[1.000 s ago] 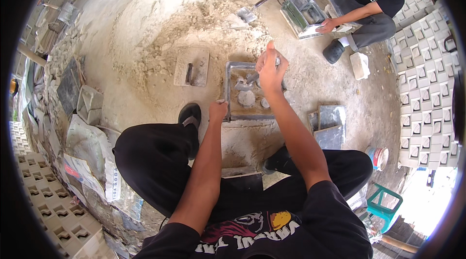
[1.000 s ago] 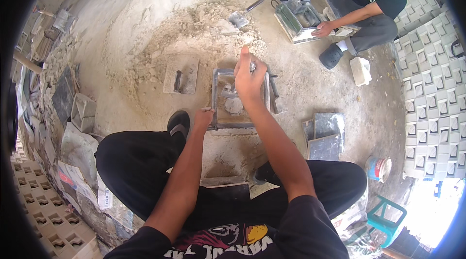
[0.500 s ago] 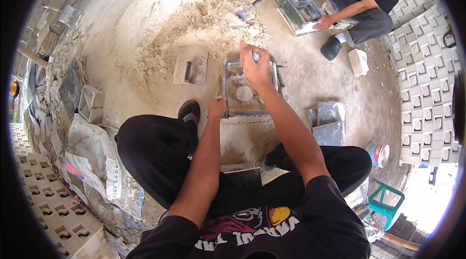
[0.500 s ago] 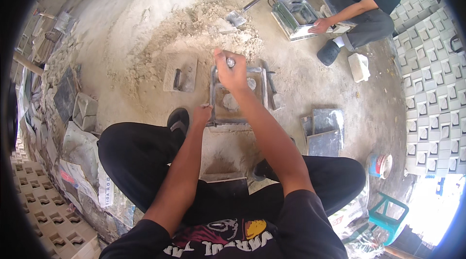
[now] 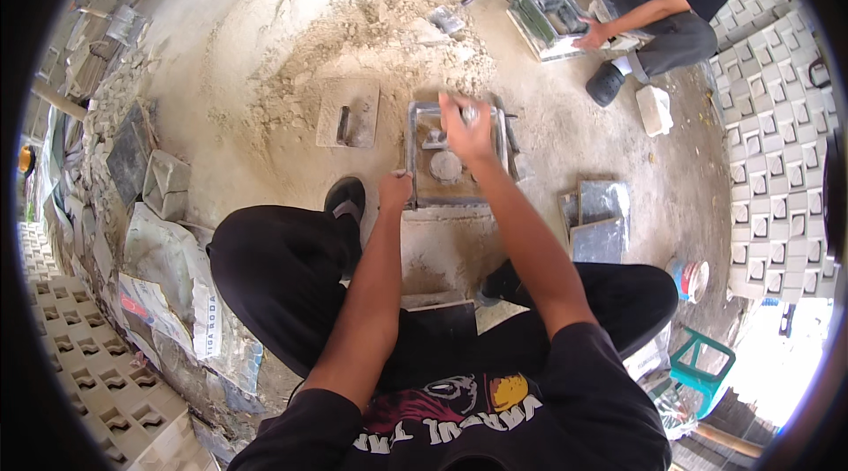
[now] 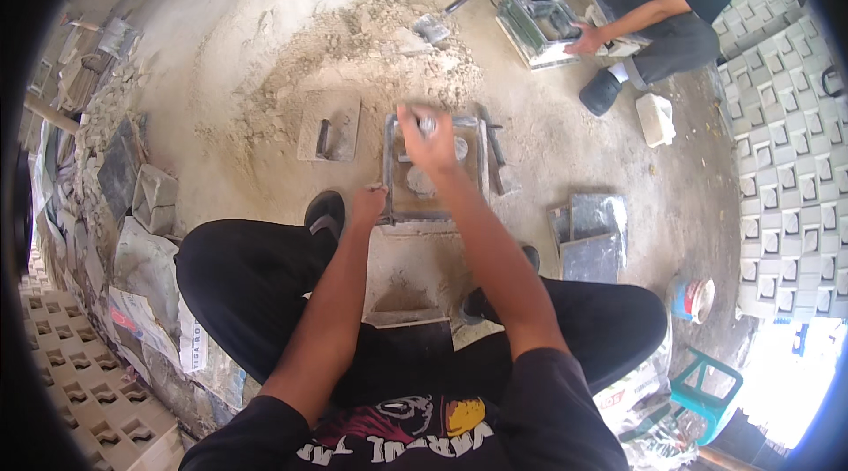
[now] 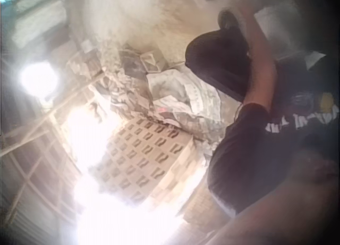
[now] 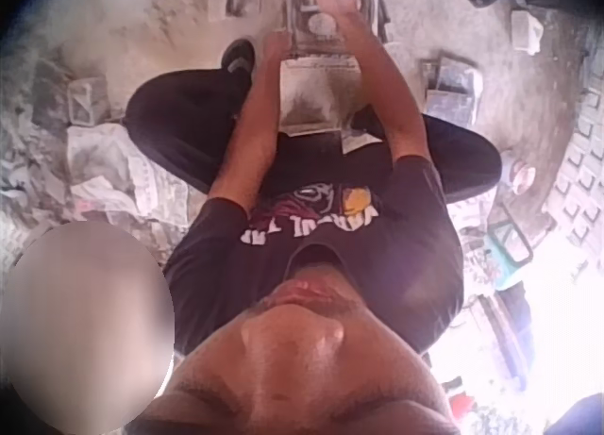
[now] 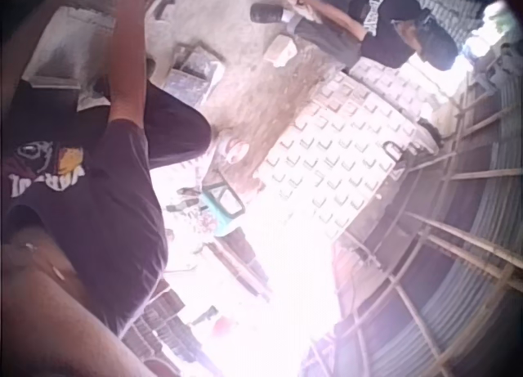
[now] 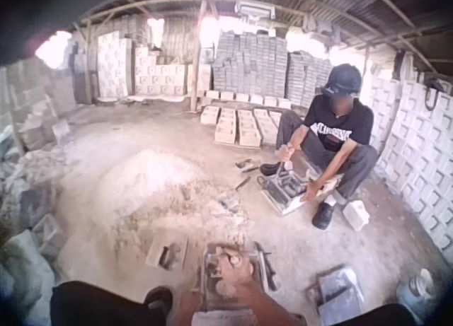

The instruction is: The person packs a sandy building material into a small mold by hand, levels it with a trowel, and then places the mold inside a larger metal frame to compact it further.

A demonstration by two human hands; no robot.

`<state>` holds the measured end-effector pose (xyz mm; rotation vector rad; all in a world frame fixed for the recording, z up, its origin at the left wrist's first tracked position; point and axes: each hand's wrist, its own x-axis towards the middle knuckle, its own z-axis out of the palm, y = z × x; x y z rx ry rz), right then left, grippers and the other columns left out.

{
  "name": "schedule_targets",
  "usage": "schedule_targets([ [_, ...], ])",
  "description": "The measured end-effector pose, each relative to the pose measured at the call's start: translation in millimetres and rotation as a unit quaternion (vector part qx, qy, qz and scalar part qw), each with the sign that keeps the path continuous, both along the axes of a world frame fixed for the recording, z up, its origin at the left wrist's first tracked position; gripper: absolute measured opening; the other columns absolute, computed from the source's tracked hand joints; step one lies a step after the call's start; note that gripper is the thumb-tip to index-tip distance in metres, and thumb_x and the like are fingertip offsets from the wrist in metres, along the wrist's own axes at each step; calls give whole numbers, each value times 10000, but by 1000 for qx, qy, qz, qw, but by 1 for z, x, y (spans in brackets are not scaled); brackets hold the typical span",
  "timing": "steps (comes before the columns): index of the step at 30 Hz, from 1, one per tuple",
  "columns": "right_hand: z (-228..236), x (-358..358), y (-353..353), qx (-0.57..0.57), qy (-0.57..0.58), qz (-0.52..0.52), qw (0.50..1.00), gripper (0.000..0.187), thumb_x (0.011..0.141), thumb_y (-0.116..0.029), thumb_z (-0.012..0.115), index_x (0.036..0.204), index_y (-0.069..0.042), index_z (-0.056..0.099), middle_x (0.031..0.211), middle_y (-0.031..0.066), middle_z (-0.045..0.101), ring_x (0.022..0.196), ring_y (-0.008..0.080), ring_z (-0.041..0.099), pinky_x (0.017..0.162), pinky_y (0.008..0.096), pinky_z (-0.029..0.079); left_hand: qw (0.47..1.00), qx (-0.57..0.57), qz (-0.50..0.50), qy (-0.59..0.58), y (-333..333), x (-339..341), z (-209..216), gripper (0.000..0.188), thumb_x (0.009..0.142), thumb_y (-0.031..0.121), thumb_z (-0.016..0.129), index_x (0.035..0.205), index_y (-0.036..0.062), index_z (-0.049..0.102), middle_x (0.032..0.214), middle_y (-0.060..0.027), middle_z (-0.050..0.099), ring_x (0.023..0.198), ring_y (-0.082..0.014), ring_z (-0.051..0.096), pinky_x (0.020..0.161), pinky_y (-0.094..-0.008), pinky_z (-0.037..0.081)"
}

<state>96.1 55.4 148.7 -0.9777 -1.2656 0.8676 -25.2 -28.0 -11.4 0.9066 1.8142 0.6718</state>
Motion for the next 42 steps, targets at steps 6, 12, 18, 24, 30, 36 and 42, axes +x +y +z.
schedule_targets([
  [6,24,40,2,-124,23,8,992,362,885,-257,627,642,8,588,535,-8,504,530,89,474,509,281,380,999,31,26,-23,7,-5,-34,250,819,245,625,933,37,707,696,-113,655,616,-230,637,549,-363,504],
  [12,24,46,-17,-110,-51,-22,992,342,863,-258,646,681,28,604,573,20,519,613,73,437,585,295,401,996,-11,50,-68,14,-9,-34,272,819,233,628,974,16,682,747,-103,655,663,-215,635,593,-372,502],
  [18,32,56,-17,-138,-136,-40,980,342,884,-260,610,719,39,614,574,86,528,616,85,462,608,306,423,997,56,-20,40,15,-6,-40,264,815,214,613,928,-14,681,721,-155,669,661,-269,647,641,-387,478],
  [24,30,71,-33,-69,-95,-17,993,323,886,-233,618,722,45,623,586,56,565,607,82,511,600,288,439,972,135,-49,184,7,21,-9,369,860,295,570,984,-48,629,900,-245,640,889,-409,603,800,-460,453],
  [30,66,93,-52,-87,170,-181,965,438,945,-320,552,602,-52,503,556,-18,456,508,71,401,476,231,329,939,262,-54,216,24,52,36,540,900,409,499,1043,-108,565,1027,-312,573,1009,-460,529,877,-498,408],
  [36,77,45,-59,17,185,-232,955,399,947,-281,545,648,-16,555,559,-17,471,547,60,404,496,252,326,988,81,-48,-121,57,65,113,674,917,535,418,1112,-99,537,1123,-270,567,1041,-398,552,893,-472,429],
  [42,65,-47,-94,34,148,-109,982,289,923,-206,566,755,28,590,639,37,560,645,68,477,582,258,409,898,119,-40,-422,57,-31,145,394,927,339,428,1116,9,531,964,-162,613,840,-274,591,727,-383,511],
])
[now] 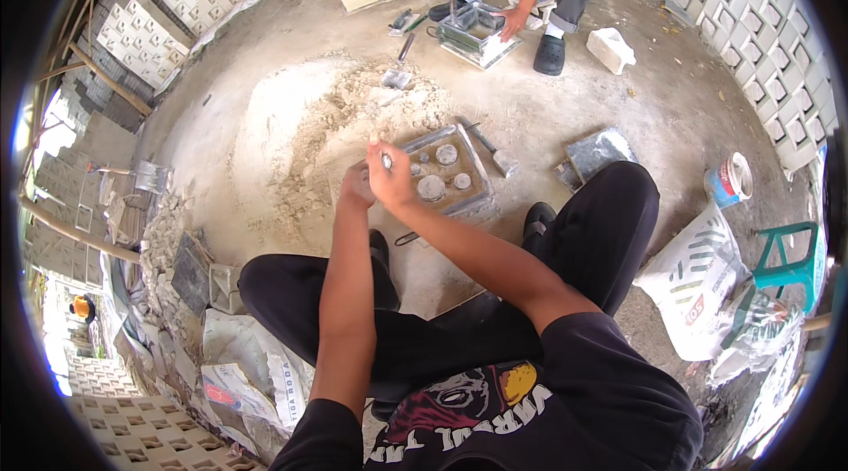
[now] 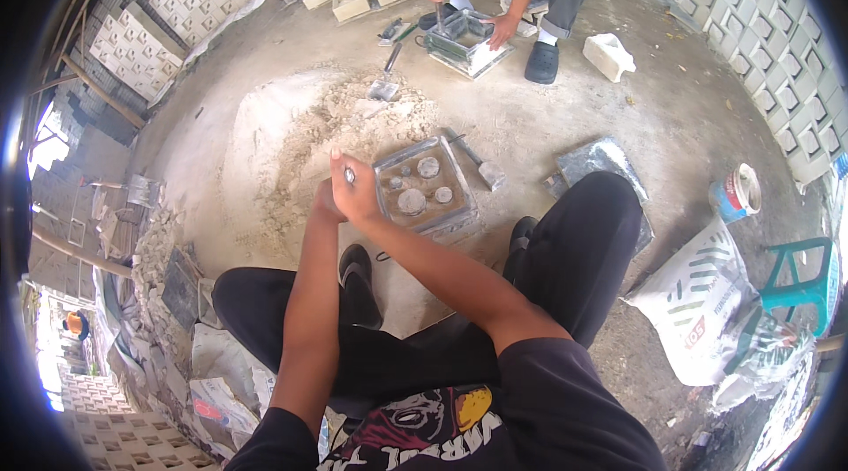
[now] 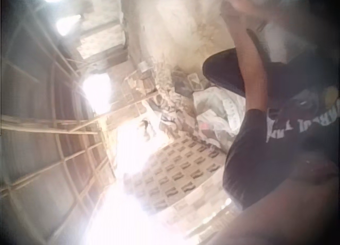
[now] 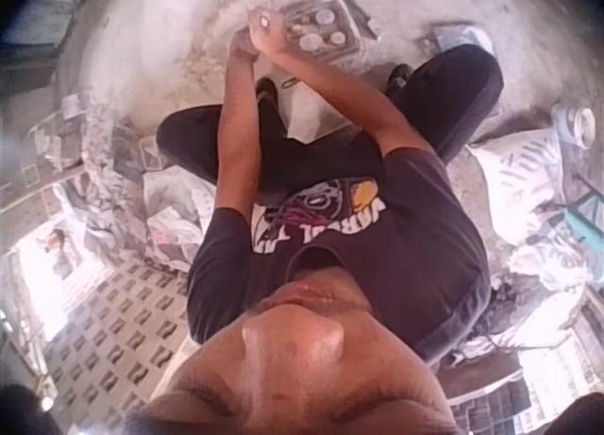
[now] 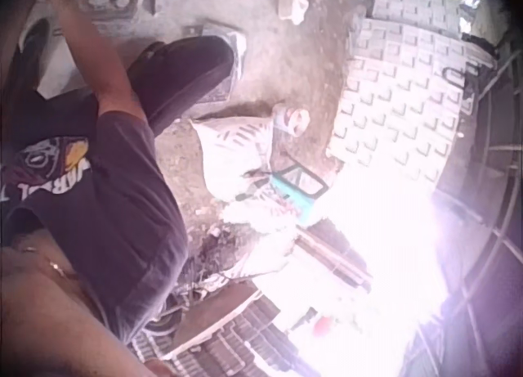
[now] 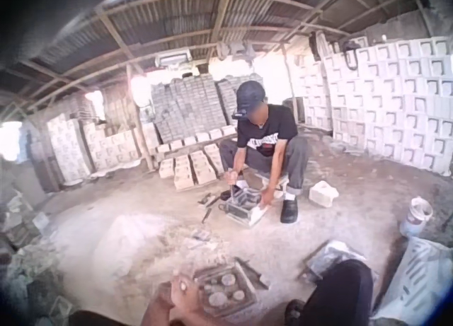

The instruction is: The person packs a sandy building material into a small mold by hand, levels it with a trowel, and then places the mold inside a larger metal frame to compact it further.

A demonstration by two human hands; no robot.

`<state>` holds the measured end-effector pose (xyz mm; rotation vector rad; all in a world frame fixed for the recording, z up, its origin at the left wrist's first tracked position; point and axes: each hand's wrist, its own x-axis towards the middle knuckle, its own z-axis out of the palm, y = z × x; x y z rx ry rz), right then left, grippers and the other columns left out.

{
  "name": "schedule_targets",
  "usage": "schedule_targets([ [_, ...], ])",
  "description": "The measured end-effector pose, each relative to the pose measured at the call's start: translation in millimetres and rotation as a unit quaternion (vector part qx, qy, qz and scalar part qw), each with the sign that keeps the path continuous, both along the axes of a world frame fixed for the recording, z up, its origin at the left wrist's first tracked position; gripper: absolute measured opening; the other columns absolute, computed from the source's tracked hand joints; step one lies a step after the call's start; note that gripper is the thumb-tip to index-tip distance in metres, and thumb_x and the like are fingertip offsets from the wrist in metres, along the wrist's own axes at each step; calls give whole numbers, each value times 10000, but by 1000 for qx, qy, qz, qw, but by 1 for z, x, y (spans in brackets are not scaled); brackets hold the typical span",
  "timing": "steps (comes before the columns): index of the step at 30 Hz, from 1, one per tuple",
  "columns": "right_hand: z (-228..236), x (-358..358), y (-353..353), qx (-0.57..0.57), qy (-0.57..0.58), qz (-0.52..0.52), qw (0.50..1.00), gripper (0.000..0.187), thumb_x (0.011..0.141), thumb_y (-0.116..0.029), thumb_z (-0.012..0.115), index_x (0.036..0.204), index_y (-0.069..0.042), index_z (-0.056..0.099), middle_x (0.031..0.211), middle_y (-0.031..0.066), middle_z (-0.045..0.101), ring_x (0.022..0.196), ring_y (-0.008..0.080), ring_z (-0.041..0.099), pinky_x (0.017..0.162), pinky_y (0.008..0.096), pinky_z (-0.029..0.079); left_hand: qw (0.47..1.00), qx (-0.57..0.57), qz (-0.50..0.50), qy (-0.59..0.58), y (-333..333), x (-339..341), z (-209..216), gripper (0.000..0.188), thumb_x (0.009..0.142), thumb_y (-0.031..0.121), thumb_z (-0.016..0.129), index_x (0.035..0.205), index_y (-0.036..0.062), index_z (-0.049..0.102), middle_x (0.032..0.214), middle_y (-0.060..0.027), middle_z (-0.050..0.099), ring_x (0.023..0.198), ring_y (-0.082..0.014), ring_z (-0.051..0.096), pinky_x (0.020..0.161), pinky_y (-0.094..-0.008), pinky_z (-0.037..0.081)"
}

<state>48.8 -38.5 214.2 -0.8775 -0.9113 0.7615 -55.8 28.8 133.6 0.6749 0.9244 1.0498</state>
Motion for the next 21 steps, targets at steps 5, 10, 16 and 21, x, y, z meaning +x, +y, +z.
schedule_targets([
  [5,-11,-30,-31,122,-147,154,969,233,883,-187,610,741,-14,543,671,65,533,653,136,512,591,293,412,930,-307,112,-165,8,-83,-47,166,933,175,420,1054,82,485,811,-95,568,608,-208,534,553,-326,488],
  [10,-50,-55,-43,151,-159,181,959,326,909,-327,548,818,-14,554,879,134,542,845,216,542,727,340,424,918,-229,308,-102,0,-153,-131,94,940,180,425,897,97,429,686,-44,461,462,-132,393,394,-281,380],
  [16,-166,-41,4,-251,-275,188,909,351,904,-340,560,863,7,588,684,79,618,599,170,590,606,303,479,905,-227,359,-12,-24,-110,-151,132,958,205,427,921,78,432,694,-44,485,457,-121,414,378,-285,376],
  [21,-234,-65,38,-304,-296,225,877,330,885,-319,582,881,10,607,705,81,640,634,157,628,604,297,483,922,-197,329,50,-21,-94,-179,212,967,224,441,1090,54,472,733,-56,525,480,-111,446,406,-275,383],
])
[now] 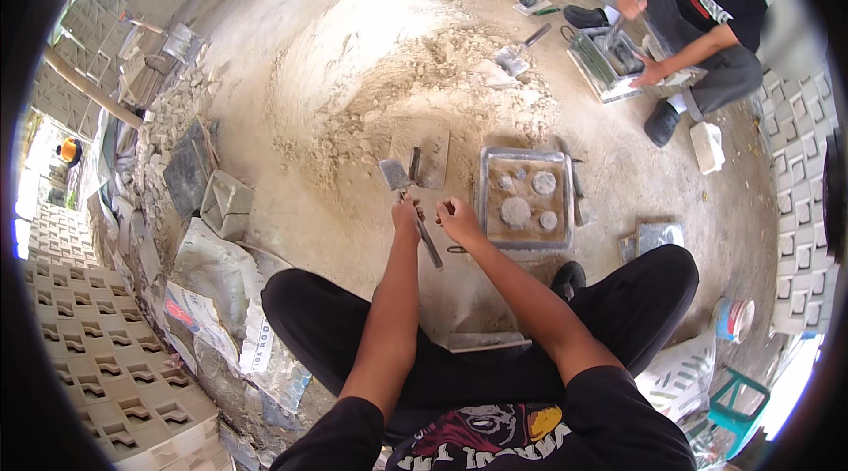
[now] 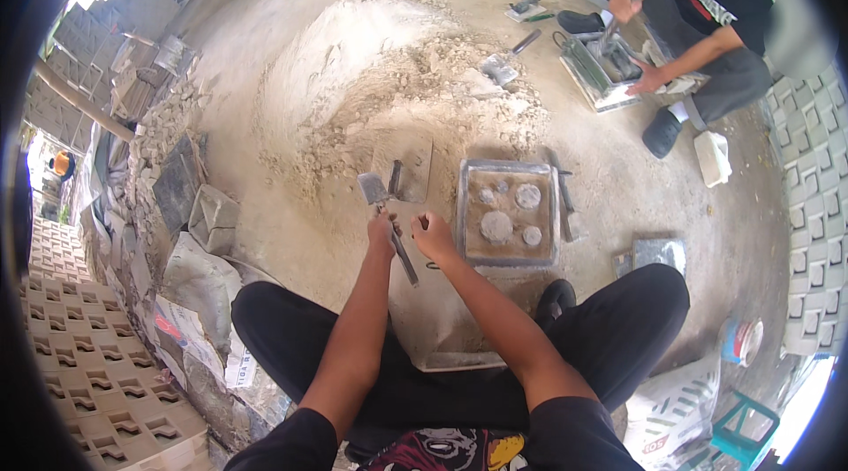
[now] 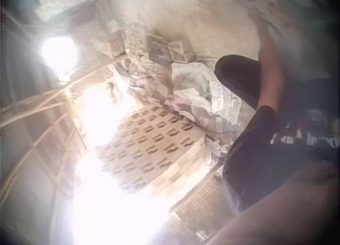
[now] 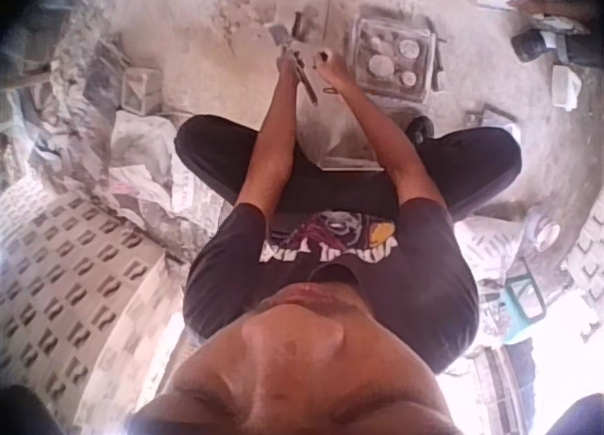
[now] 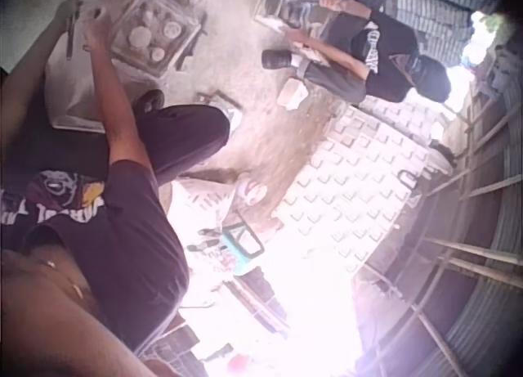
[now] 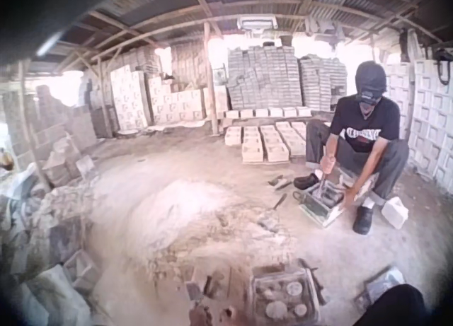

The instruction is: The person packs a sandy building material into a small mold by hand, levels it with a trowel, and then places the mold inside a larger metal frame to compact it further.

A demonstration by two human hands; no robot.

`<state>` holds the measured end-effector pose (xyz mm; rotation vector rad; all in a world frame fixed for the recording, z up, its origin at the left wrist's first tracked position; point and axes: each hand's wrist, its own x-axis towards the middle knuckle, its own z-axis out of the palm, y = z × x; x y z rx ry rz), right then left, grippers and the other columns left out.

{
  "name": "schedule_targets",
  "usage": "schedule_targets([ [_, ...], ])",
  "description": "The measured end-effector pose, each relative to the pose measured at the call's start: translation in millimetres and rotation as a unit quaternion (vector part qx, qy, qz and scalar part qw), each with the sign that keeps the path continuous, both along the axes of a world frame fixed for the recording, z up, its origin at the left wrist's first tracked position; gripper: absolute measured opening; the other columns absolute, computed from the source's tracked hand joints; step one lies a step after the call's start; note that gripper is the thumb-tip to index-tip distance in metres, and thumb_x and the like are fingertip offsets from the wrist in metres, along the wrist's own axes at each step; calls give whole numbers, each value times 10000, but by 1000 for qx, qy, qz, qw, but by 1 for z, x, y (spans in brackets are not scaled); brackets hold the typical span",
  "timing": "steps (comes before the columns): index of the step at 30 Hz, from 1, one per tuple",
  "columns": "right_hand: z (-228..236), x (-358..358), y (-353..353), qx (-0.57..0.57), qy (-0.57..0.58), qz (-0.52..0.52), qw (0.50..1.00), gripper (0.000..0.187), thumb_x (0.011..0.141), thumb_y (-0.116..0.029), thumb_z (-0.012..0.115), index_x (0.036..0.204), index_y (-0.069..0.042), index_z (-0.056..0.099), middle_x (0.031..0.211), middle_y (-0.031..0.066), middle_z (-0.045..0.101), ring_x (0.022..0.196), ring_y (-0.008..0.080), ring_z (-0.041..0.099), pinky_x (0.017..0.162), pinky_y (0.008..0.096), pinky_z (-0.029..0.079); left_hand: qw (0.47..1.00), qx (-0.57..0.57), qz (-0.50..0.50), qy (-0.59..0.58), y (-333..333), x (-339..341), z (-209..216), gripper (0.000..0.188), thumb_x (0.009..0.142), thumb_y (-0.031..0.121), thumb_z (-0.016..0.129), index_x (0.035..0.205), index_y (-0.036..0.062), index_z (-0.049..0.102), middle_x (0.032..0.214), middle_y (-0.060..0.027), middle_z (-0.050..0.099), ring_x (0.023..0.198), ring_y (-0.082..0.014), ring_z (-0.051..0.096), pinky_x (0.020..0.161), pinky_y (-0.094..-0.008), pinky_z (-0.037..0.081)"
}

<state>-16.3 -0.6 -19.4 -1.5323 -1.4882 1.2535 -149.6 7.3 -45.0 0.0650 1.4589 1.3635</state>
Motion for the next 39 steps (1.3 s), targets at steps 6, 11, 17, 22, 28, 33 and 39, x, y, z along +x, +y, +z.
schedule_targets([
  [6,-41,-45,70,11,-73,-72,995,406,828,-375,615,861,29,621,750,164,651,749,299,651,686,385,496,996,9,-60,67,-8,-14,-13,298,976,233,415,1215,68,479,741,-29,520,486,-72,441,436,-230,379],
  [11,-69,-86,146,-71,-83,-54,992,509,835,-456,598,856,52,604,786,210,641,790,340,642,714,404,490,990,-3,-102,100,1,-29,-20,301,977,232,423,1201,52,511,788,-35,560,521,-71,482,450,-228,395],
  [17,-79,-106,134,-54,-90,-141,984,584,872,-477,547,911,106,560,838,282,616,832,431,608,753,458,469,982,-7,-52,179,24,-46,-35,325,961,225,467,1175,-9,542,827,-45,597,559,-79,522,473,-238,421],
  [22,-93,-107,140,-18,-95,-164,982,544,899,-439,513,880,103,554,819,305,606,828,463,597,744,490,455,965,-29,-14,260,36,-65,-60,368,939,170,509,1209,-79,527,817,-81,629,602,-115,567,543,-265,451],
  [28,-81,-102,177,-30,-119,-167,978,505,904,-398,518,844,101,558,800,307,607,812,466,595,732,502,454,906,-112,-123,388,35,-58,-48,293,903,104,519,1128,-73,583,815,-173,626,722,-251,608,673,-355,468],
  [33,-42,-97,146,3,-115,-148,982,497,899,-405,536,798,81,556,744,282,604,744,451,599,673,491,456,831,-121,-89,535,24,-57,-64,222,865,86,549,1028,-47,620,871,-242,605,817,-408,588,716,-438,453],
  [39,9,-77,138,60,-112,-148,981,495,896,-423,546,784,59,554,710,265,594,701,439,588,634,476,446,806,-129,-90,571,24,-57,-59,200,829,88,578,958,-60,616,884,-263,596,853,-439,573,735,-472,447],
])
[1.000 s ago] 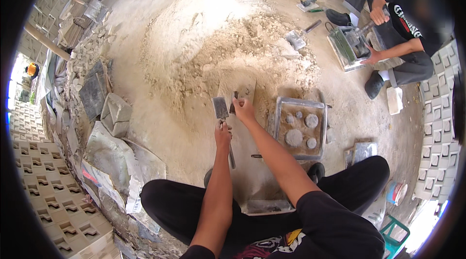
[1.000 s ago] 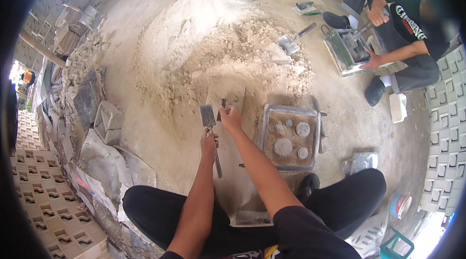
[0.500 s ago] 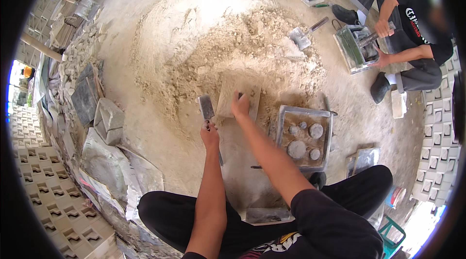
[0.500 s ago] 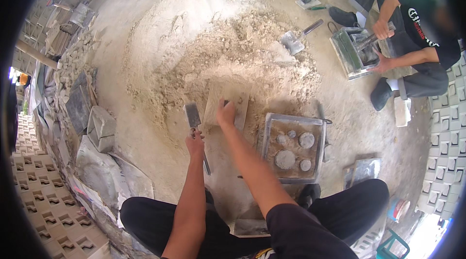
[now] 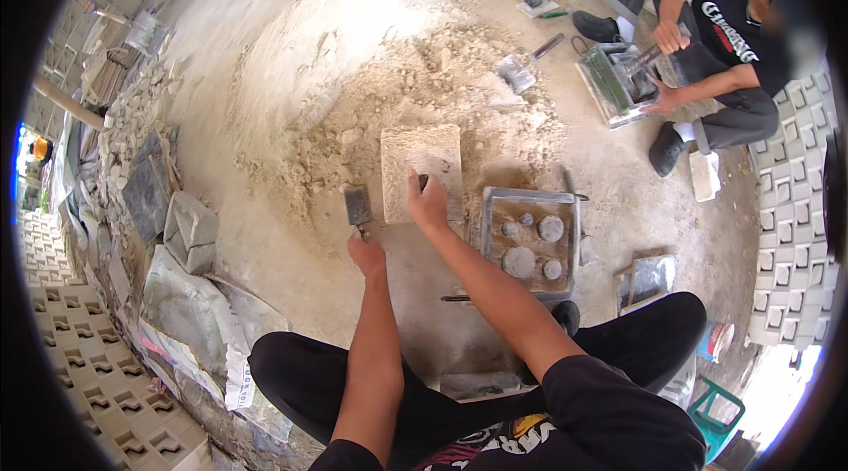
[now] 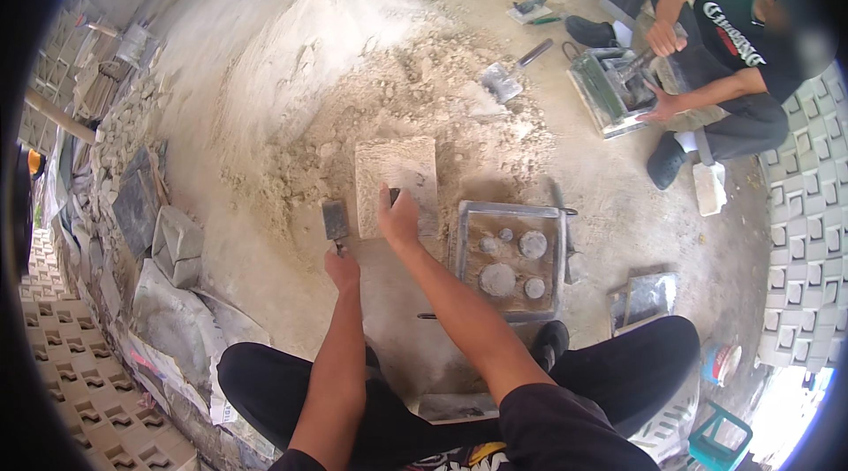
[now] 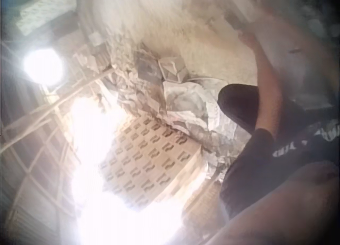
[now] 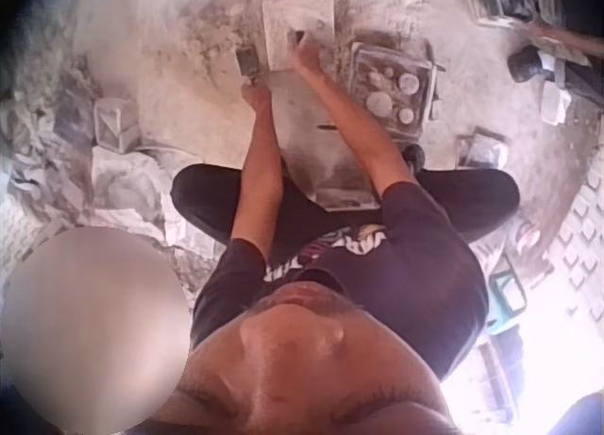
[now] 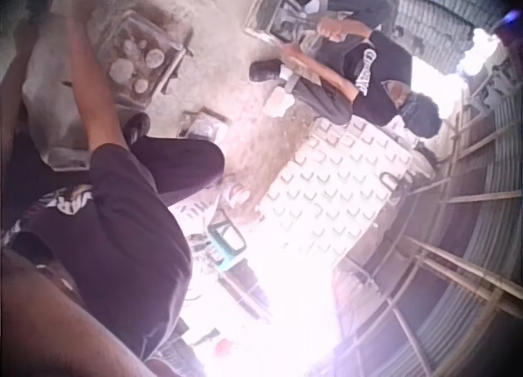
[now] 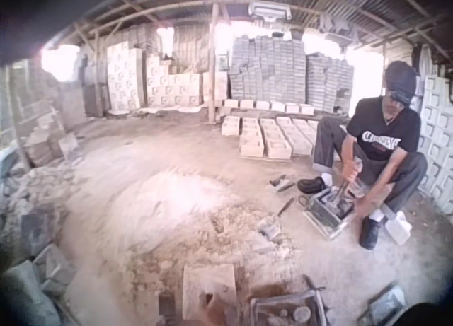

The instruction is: The person packs a sandy building material into a small mold by hand, levels it with a trowel, and then places the mold inside a larger metal frame to compact it further.

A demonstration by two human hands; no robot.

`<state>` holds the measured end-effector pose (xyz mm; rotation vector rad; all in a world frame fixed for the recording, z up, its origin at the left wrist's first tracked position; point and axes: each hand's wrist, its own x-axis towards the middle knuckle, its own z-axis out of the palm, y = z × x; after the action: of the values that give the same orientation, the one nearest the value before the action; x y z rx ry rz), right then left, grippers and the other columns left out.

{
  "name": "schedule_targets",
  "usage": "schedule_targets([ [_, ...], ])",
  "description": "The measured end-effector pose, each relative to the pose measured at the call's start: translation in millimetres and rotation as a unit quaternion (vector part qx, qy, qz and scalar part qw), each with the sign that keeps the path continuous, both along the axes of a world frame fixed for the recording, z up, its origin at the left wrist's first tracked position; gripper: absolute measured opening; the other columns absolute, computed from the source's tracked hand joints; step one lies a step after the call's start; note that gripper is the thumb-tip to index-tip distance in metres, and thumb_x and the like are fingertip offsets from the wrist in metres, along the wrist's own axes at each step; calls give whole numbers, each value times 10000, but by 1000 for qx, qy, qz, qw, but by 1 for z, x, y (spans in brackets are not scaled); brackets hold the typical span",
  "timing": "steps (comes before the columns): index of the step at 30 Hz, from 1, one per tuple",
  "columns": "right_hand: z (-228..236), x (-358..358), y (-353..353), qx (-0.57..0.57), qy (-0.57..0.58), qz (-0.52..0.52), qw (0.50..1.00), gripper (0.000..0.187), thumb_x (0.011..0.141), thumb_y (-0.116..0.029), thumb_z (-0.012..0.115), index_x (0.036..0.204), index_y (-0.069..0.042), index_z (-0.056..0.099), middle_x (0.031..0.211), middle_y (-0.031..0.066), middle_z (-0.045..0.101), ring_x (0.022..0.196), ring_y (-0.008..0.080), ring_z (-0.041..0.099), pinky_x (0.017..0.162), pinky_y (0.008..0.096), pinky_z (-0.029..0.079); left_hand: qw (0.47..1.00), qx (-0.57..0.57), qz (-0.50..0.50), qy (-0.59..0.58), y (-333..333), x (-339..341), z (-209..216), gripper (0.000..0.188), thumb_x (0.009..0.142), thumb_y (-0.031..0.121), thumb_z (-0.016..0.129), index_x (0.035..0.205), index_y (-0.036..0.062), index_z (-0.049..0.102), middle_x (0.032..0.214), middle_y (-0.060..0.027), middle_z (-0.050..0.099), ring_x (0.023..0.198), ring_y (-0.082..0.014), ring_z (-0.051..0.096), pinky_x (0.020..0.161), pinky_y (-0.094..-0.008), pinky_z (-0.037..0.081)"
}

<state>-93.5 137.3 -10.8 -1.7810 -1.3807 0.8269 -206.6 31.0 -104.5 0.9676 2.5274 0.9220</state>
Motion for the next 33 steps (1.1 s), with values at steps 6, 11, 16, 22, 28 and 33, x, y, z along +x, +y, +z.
schedule_targets([
  [6,63,33,-43,11,50,-14,999,509,889,-444,548,780,54,548,698,258,588,688,436,585,626,475,445,995,72,-53,-34,8,9,21,281,875,189,525,951,-65,617,891,-264,630,790,-431,598,680,-433,477],
  [11,71,94,-89,-3,20,-55,998,569,876,-495,551,760,63,555,691,243,591,689,415,590,625,458,444,861,129,-34,-491,32,66,105,413,929,322,496,963,-66,633,870,-163,666,763,-299,638,665,-360,482],
  [16,76,141,-135,-4,-24,-84,996,604,874,-517,527,744,71,573,717,277,604,721,436,610,652,480,460,872,27,-178,-455,19,122,115,405,924,321,503,991,-52,647,838,-93,660,721,-180,615,665,-319,492],
  [22,76,194,-138,-143,106,-85,980,485,896,-414,475,677,14,544,609,164,571,498,305,564,474,418,437,886,52,-239,-395,4,171,94,303,882,237,569,940,-46,663,761,-80,626,635,-150,573,578,-315,460],
  [28,87,216,-122,-203,259,-56,943,376,903,-301,417,655,-29,495,547,71,477,431,192,476,397,347,379,883,-15,-217,-416,13,184,107,226,860,167,568,876,-39,661,688,-63,594,542,-154,509,481,-345,387],
  [33,97,229,-90,-263,259,39,929,266,915,-190,398,743,-7,485,617,102,511,463,189,495,440,349,471,870,-30,-193,-453,26,184,111,155,804,113,583,771,-31,631,660,-78,579,553,-174,534,485,-359,403],
])
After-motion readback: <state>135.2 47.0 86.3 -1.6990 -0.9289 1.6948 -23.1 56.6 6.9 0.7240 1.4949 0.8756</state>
